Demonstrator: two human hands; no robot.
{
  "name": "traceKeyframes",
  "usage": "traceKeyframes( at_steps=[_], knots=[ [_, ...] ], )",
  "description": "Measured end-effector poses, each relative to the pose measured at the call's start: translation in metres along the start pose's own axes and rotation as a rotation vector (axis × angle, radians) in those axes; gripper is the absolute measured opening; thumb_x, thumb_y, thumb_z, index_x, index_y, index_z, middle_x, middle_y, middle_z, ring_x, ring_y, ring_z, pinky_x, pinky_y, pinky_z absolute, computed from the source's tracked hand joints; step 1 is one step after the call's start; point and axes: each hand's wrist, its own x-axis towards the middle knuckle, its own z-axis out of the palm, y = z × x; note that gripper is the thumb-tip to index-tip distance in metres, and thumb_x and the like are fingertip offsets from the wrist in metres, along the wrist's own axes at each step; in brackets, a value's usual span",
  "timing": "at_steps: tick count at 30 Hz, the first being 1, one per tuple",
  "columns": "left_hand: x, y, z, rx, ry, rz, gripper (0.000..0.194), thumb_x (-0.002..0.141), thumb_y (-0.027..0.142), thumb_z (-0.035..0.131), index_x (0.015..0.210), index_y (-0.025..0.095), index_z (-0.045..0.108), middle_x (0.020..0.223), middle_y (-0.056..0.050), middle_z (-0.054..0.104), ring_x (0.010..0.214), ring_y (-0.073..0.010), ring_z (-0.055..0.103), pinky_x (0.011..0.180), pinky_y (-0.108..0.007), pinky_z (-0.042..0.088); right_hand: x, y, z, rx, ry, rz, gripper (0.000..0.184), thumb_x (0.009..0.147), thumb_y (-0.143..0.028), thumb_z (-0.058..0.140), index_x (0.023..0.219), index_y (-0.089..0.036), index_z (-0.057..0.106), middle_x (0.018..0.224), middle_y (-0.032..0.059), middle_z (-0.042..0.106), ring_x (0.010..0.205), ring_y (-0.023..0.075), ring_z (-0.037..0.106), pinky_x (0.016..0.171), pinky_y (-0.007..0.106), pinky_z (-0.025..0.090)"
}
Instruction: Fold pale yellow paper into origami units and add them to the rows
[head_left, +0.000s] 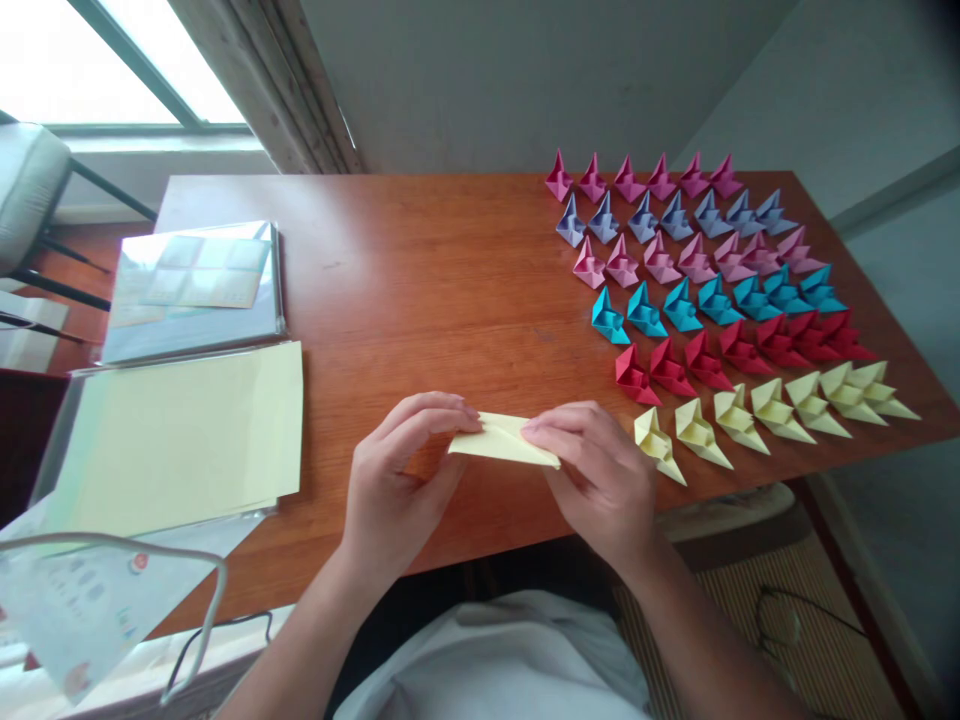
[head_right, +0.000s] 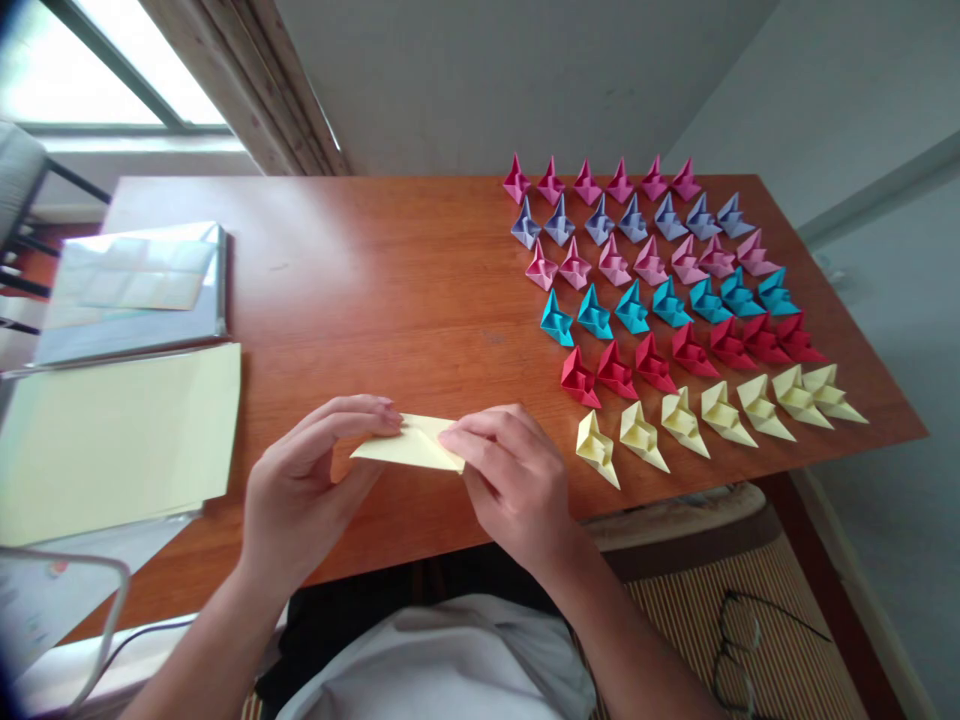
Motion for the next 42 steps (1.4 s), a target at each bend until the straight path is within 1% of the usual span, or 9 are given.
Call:
traceKeyframes(
  at_steps=[3,6,10,18,23,28,32,36,42],
  knots=[
    [-0.004,-0.007,-0.003,0.328,-0.025,0.17,0.029,0.086,0.0,0.056,0.1,0.02,0.07,0.104,-0.006,0.073,0.102,-0.0218,0.065,0.093,-0.038,0.053,-0.007,0.002,0.003,-0.174,-0.073,-0.129,0.035,0.091,-0.004,0.06,0.115,-0.028,0.07,0.105,0.0047,0.075,0.097,0.0202,0.067,0.084,0.037,0.056],
    [-0.011,-0.014,-0.006,0.635,-0.133,0.303,0.035,0.087,0.002,0.053,0.114,0.02,0.067,0.116,-0.008,0.074,0.108,-0.0279,0.063,0.092,-0.044,0.051,-0.014,0.004,0.01,-0.272,-0.132,-0.177,0.031,0.092,-0.007,0.061,0.115,-0.025,0.07,0.105,0.005,0.076,0.097,0.02,0.066,0.083,0.036,0.055],
    [-0.02,-0.017,-0.008,0.809,-0.253,0.389,0.031,0.09,0.009,0.054,0.118,0.018,0.065,0.125,-0.01,0.071,0.112,-0.0313,0.062,0.093,-0.046,0.049,-0.017,0.005,0.018,-0.315,-0.222,-0.204,0.024,0.093,-0.008,0.061,0.112,-0.021,0.07,0.104,0.0059,0.075,0.096,0.0202,0.064,0.084,0.035,0.053],
    [-0.026,-0.019,-0.008,0.796,-0.259,0.397,0.028,0.092,0.011,0.054,0.118,0.014,0.064,0.127,-0.011,0.07,0.11,-0.0288,0.063,0.091,-0.042,0.052,-0.011,0.005,0.012,-0.357,-0.315,-0.145,0.023,0.094,-0.01,0.06,0.115,-0.015,0.068,0.108,0.01,0.072,0.099,0.0233,0.061,0.088,0.039,0.053],
    [-0.026,-0.018,-0.007,0.77,-0.259,0.36,0.026,0.094,0.011,0.052,0.116,0.014,0.065,0.126,-0.011,0.071,0.107,-0.0276,0.065,0.088,-0.042,0.055,-0.012,0.006,0.009,-0.328,-0.348,-0.068,0.02,0.095,-0.013,0.059,0.112,-0.018,0.069,0.101,0.0094,0.07,0.094,0.0226,0.06,0.083,0.039,0.054],
    [-0.024,-0.016,-0.008,0.721,-0.275,0.34,0.024,0.094,0.011,0.053,0.114,0.014,0.066,0.126,-0.01,0.07,0.106,-0.025,0.066,0.094,-0.038,0.056,-0.011,0.009,0.011,-0.254,-0.329,-0.005,0.017,0.095,-0.014,0.06,0.105,-0.021,0.072,0.096,0.0068,0.069,0.09,0.0208,0.059,0.08,0.037,0.053],
    [-0.022,-0.017,-0.01,0.609,-0.185,0.229,0.017,0.096,0.017,0.057,0.109,0.019,0.067,0.118,-0.006,0.074,0.103,-0.0207,0.07,0.09,-0.032,0.057,-0.008,0.007,0.013,-0.191,-0.312,0.094,0.015,0.096,-0.017,0.06,0.099,-0.023,0.073,0.093,0.0052,0.068,0.089,0.02,0.058,0.08,0.035,0.052],
    [-0.021,-0.018,-0.009,0.589,-0.062,0.147,0.016,0.095,0.019,0.06,0.109,0.021,0.067,0.107,-0.004,0.077,0.091,-0.0174,0.073,0.083,-0.027,0.057,-0.002,0.005,0.017,-0.185,-0.292,0.184,0.015,0.097,-0.02,0.06,0.088,-0.022,0.072,0.086,0.0037,0.066,0.083,0.0192,0.058,0.078,0.034,0.05],
    [-0.017,-0.017,-0.003,0.599,-0.03,0.098,0.019,0.095,0.019,0.058,0.112,0.022,0.067,0.103,-0.003,0.078,0.086,-0.0172,0.074,0.076,-0.027,0.056,0.008,0.005,0.028,-0.243,-0.261,0.288,0.011,0.094,-0.024,0.065,0.082,-0.022,0.066,0.078,0.0015,0.068,0.076,0.0189,0.059,0.075,0.033,0.046]
  ],
)
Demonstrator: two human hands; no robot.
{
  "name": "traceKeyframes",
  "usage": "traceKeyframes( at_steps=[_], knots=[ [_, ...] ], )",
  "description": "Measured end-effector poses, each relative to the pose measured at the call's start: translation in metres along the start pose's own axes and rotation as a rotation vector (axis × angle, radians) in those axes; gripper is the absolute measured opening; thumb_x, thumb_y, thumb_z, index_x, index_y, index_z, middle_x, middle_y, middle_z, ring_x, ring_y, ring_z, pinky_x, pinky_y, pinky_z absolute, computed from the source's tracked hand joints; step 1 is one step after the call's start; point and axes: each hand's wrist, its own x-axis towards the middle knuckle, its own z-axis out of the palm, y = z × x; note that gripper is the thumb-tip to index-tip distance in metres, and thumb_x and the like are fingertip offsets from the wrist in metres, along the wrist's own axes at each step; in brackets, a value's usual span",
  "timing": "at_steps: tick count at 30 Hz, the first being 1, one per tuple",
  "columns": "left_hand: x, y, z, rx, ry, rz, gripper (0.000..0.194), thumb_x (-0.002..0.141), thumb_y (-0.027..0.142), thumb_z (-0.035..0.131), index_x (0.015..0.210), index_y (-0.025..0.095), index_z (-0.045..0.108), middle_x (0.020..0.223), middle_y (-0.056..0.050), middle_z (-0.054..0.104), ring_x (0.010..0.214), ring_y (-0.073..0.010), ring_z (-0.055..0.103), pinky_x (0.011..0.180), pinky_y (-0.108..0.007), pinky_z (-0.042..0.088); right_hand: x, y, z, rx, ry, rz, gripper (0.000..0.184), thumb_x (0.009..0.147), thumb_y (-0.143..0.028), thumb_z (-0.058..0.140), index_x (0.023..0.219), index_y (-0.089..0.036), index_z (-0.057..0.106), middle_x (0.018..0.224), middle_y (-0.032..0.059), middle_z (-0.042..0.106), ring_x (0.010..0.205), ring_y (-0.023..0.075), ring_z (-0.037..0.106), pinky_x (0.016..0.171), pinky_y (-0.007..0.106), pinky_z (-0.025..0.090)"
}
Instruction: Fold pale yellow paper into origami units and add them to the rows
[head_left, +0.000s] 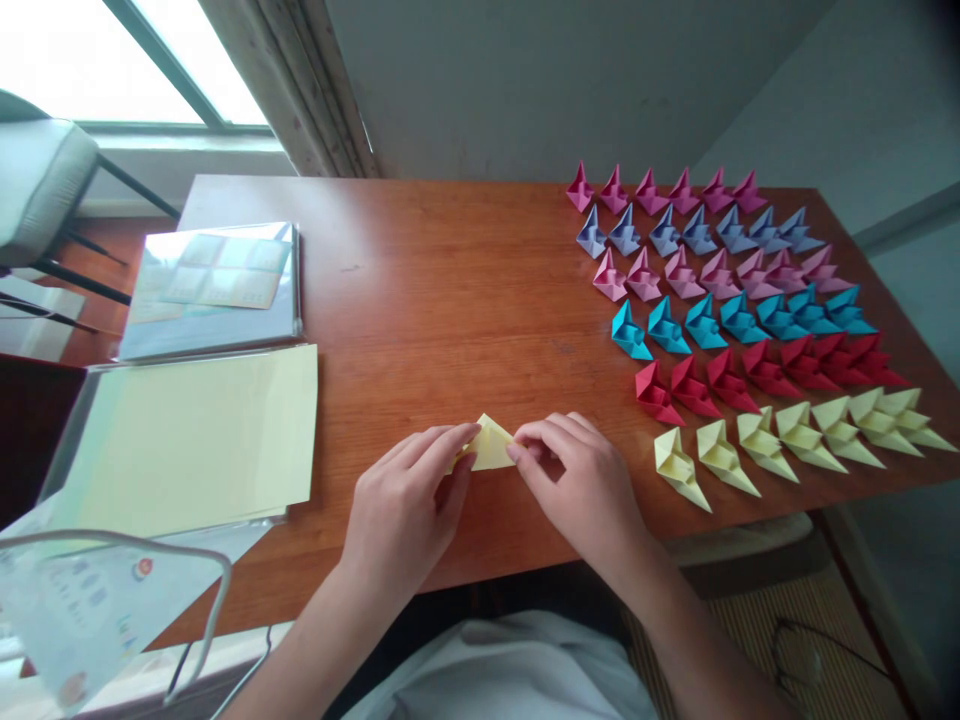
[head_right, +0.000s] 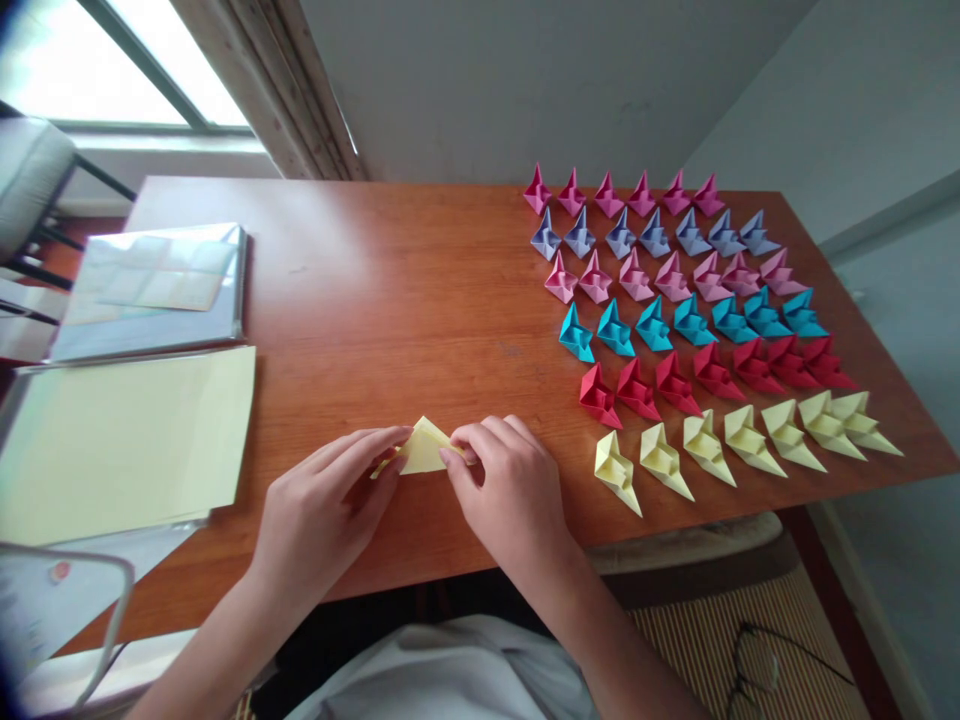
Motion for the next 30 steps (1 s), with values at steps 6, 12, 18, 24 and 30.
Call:
traceKeyframes(
  at_steps=[6,12,18,24,30],
  knots=[
    [0.003,0.004,0.001,0.03,0.002,-0.027,0.021,0.095,0.017,0.057,0.112,0.022,0.069,0.102,-0.003,0.078,0.085,-0.0173,0.073,0.074,-0.026,0.055,0.005,-0.003,0.004,-0.055,0.034,0.047,0.019,0.091,-0.026,0.069,0.074,-0.023,0.063,0.069,-0.0006,0.066,0.071,0.0177,0.058,0.068,0.031,0.042],
    [0.002,0.005,0.002,0.019,-0.024,-0.06,0.024,0.095,0.016,0.057,0.116,0.021,0.068,0.107,-0.004,0.076,0.089,-0.0176,0.073,0.076,-0.026,0.055,0.009,-0.007,0.004,-0.08,0.027,0.063,0.022,0.092,-0.027,0.069,0.072,-0.023,0.062,0.07,0.0001,0.066,0.072,0.0186,0.058,0.067,0.031,0.04],
    [0.003,0.005,0.004,-0.013,0.017,-0.059,0.022,0.095,0.015,0.056,0.113,0.021,0.067,0.105,-0.005,0.076,0.091,-0.0194,0.072,0.08,-0.029,0.056,0.011,-0.008,0.005,-0.104,0.014,0.076,0.023,0.092,-0.027,0.067,0.07,-0.023,0.059,0.07,0.0004,0.065,0.073,0.0192,0.057,0.065,0.031,0.038],
    [0.003,0.003,0.005,-0.009,0.014,-0.059,0.02,0.094,0.014,0.058,0.11,0.02,0.068,0.102,-0.005,0.076,0.092,-0.0199,0.071,0.081,-0.031,0.056,0.011,-0.008,0.008,-0.137,0.032,0.059,0.024,0.093,-0.025,0.065,0.07,-0.023,0.056,0.071,0.0013,0.064,0.073,0.0197,0.056,0.063,0.031,0.036],
    [0.001,0.007,0.005,0.052,0.003,0.011,0.019,0.095,0.014,0.057,0.109,0.018,0.068,0.106,-0.005,0.075,0.092,-0.0196,0.069,0.08,-0.031,0.056,0.011,-0.011,0.009,-0.18,0.016,0.083,0.024,0.092,-0.024,0.065,0.071,-0.022,0.055,0.073,0.0005,0.064,0.074,0.019,0.054,0.065,0.031,0.035]
  ],
)
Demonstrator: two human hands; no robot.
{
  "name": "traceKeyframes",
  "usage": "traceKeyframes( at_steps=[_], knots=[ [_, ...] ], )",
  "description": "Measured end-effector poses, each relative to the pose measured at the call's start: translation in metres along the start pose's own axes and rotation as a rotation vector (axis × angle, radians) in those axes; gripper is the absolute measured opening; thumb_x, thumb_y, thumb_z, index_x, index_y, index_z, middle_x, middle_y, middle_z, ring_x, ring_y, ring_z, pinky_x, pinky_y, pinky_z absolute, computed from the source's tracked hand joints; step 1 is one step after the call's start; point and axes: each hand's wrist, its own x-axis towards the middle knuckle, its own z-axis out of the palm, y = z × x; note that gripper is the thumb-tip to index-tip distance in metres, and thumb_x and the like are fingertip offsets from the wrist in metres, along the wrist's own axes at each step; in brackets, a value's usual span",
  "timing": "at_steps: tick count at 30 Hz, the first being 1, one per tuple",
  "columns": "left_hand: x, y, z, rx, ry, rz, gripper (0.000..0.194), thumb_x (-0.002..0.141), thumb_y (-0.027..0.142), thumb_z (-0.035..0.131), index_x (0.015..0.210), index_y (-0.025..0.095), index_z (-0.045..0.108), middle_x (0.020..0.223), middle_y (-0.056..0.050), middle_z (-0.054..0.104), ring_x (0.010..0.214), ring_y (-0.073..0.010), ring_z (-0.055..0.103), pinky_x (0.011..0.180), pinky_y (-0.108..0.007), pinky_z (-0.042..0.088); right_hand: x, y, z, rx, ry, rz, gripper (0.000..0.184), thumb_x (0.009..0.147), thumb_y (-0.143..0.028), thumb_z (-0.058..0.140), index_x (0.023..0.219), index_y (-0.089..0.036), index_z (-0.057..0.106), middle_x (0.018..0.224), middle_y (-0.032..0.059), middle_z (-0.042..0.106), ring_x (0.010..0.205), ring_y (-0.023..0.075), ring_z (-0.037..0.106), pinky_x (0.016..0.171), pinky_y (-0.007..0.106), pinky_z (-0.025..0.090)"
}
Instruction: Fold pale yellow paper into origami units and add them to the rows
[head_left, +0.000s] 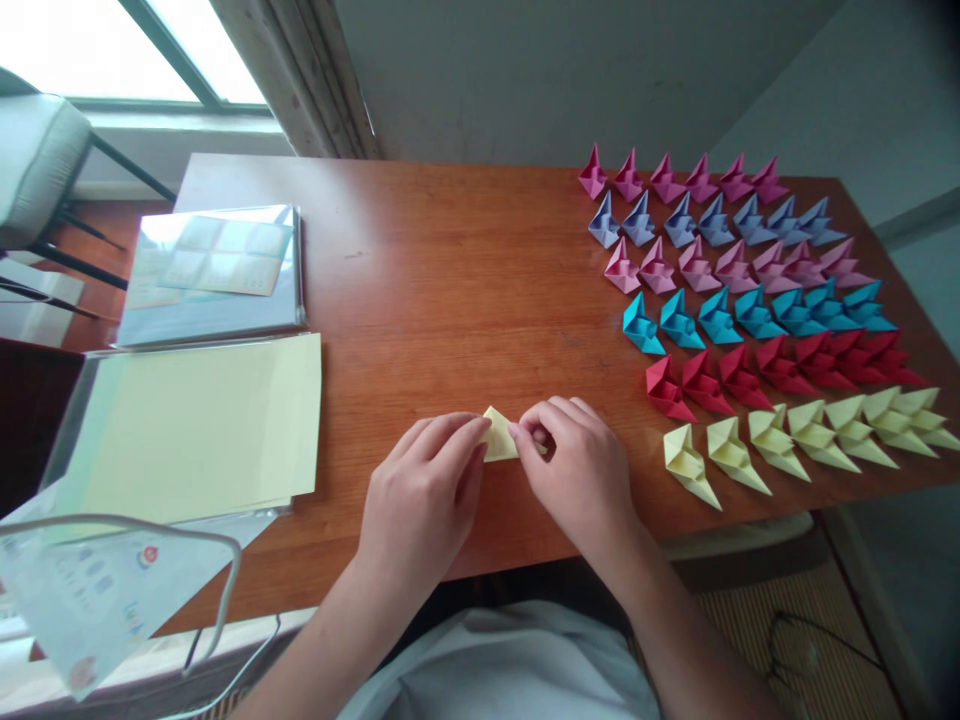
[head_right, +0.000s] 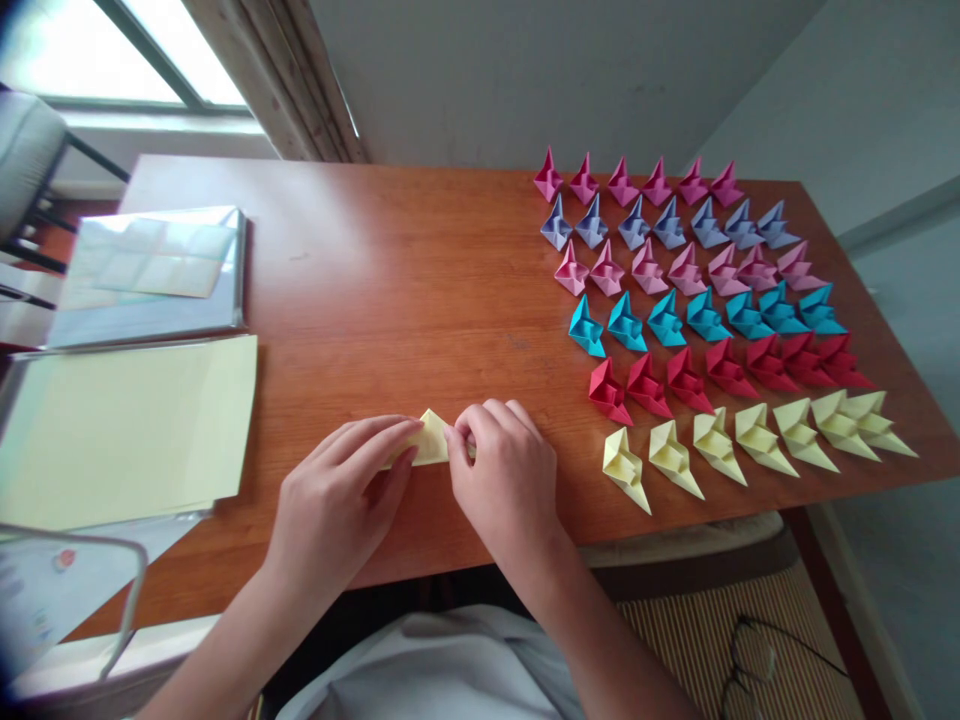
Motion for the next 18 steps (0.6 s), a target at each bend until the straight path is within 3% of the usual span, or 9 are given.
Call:
traceKeyframes(
  at_steps=[7,18],
  knots=[
    [-0.012,0.014,0.0,0.266,-0.086,0.18,0.033,0.092,0.014,0.058,0.124,0.011,0.066,0.125,-0.013,0.069,0.109,-0.0283,0.063,0.089,-0.039,0.053,0.001,-0.002,-0.001,-0.029,-0.025,0.014,0.023,0.092,-0.022,0.064,0.072,-0.022,0.054,0.074,0.0,0.064,0.076,0.0186,0.054,0.066,0.031,0.033],
    [-0.016,0.009,0.0,0.36,-0.074,0.286,0.032,0.097,0.018,0.054,0.124,0.006,0.067,0.13,-0.015,0.069,0.112,-0.029,0.064,0.093,-0.04,0.05,0.003,-0.002,-0.004,-0.05,-0.056,-0.002,0.023,0.094,-0.028,0.064,0.073,-0.023,0.056,0.076,0.0001,0.064,0.078,0.0195,0.055,0.07,0.032,0.036]
  ],
)
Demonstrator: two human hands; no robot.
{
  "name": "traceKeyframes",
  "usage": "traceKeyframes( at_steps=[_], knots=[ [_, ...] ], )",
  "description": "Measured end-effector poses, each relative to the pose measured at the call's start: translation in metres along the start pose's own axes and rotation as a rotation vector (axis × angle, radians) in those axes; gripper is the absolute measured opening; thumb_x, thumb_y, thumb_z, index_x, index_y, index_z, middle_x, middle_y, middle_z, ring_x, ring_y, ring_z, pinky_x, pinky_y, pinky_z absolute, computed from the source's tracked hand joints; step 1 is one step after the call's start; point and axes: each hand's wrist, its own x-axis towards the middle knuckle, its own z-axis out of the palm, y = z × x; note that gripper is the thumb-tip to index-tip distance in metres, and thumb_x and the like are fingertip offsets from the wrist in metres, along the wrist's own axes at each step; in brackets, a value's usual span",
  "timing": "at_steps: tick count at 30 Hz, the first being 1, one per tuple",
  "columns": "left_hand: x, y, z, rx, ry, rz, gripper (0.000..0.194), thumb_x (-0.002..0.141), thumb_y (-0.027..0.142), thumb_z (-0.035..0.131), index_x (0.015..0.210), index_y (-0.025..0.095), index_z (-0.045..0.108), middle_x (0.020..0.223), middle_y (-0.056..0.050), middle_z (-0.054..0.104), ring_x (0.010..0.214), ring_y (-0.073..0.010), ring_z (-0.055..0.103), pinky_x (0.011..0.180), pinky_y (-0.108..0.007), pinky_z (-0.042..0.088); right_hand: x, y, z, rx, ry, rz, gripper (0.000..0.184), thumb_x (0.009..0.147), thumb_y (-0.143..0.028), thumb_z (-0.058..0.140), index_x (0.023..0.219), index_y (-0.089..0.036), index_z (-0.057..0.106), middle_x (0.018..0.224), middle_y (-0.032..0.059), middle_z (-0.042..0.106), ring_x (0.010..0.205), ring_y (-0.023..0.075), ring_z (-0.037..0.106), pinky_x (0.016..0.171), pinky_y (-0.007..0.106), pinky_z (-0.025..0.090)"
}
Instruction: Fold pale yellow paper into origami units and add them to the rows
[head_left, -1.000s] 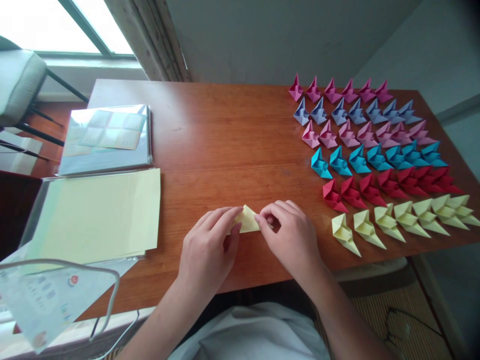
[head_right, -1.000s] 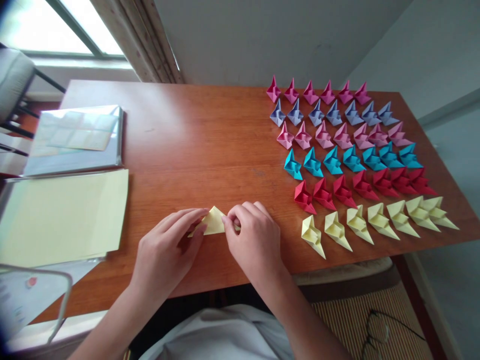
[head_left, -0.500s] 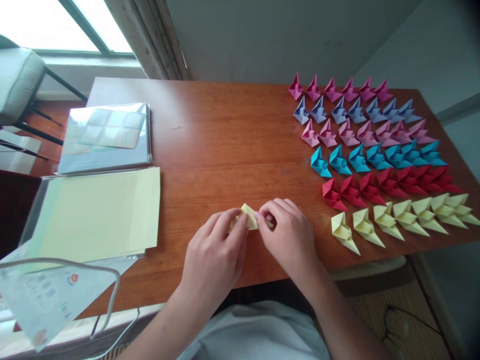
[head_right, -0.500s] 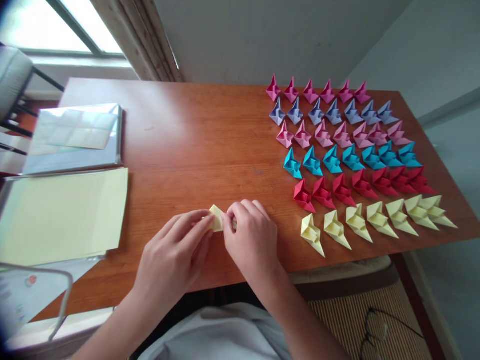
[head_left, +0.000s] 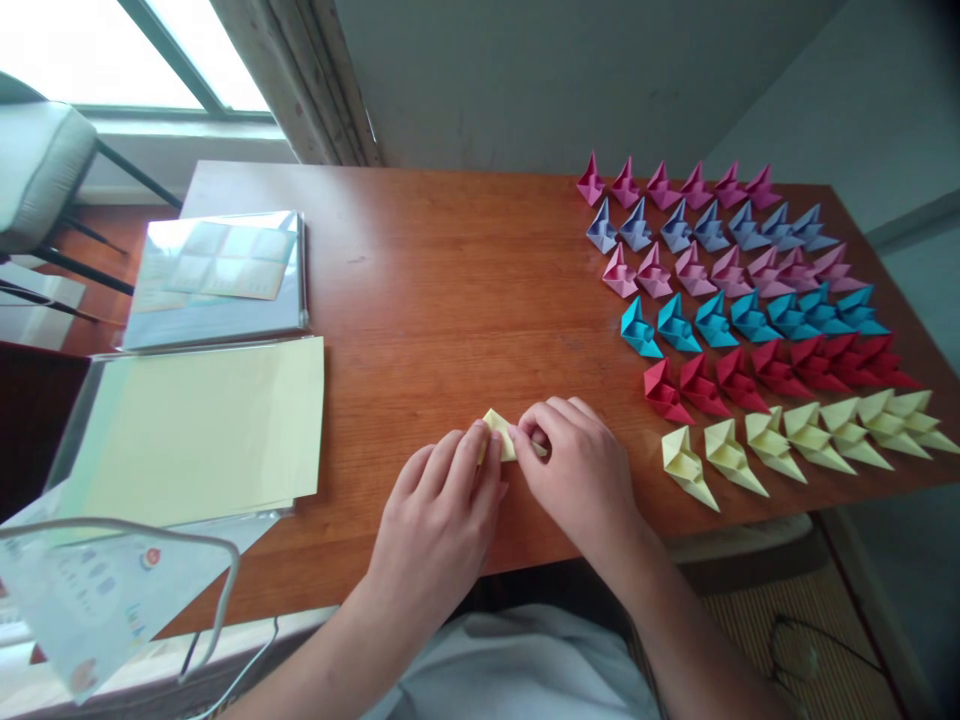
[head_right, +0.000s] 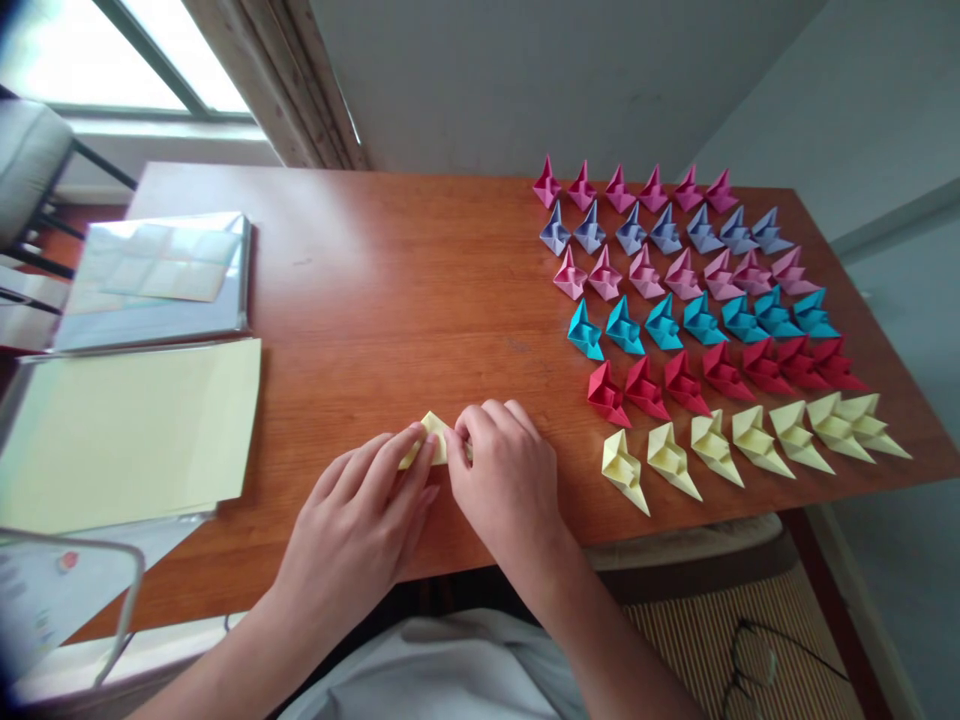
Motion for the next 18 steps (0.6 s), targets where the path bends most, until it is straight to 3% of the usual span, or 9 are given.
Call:
traceKeyframes(
  at_steps=[6,18],
  knots=[
    [-0.001,0.001,-0.001,0.025,-0.011,0.002,0.036,0.098,0.021,0.054,0.129,0.005,0.065,0.132,-0.014,0.069,0.114,-0.0289,0.064,0.094,-0.041,0.049,0.018,0.002,-0.004,0.111,-0.053,-0.061,0.019,0.093,-0.031,0.068,0.078,-0.022,0.06,0.083,0.0006,0.066,0.084,0.0184,0.059,0.074,0.03,0.04],
    [-0.002,0.002,-0.001,0.011,-0.024,-0.009,0.041,0.098,0.024,0.054,0.132,0.003,0.062,0.135,-0.014,0.067,0.117,-0.0278,0.062,0.096,-0.04,0.047,0.038,0.002,-0.006,0.082,-0.17,0.0,0.018,0.087,-0.031,0.073,0.073,-0.023,0.063,0.079,-0.0019,0.066,0.074,0.0148,0.058,0.062,0.028,0.032]
  ],
)
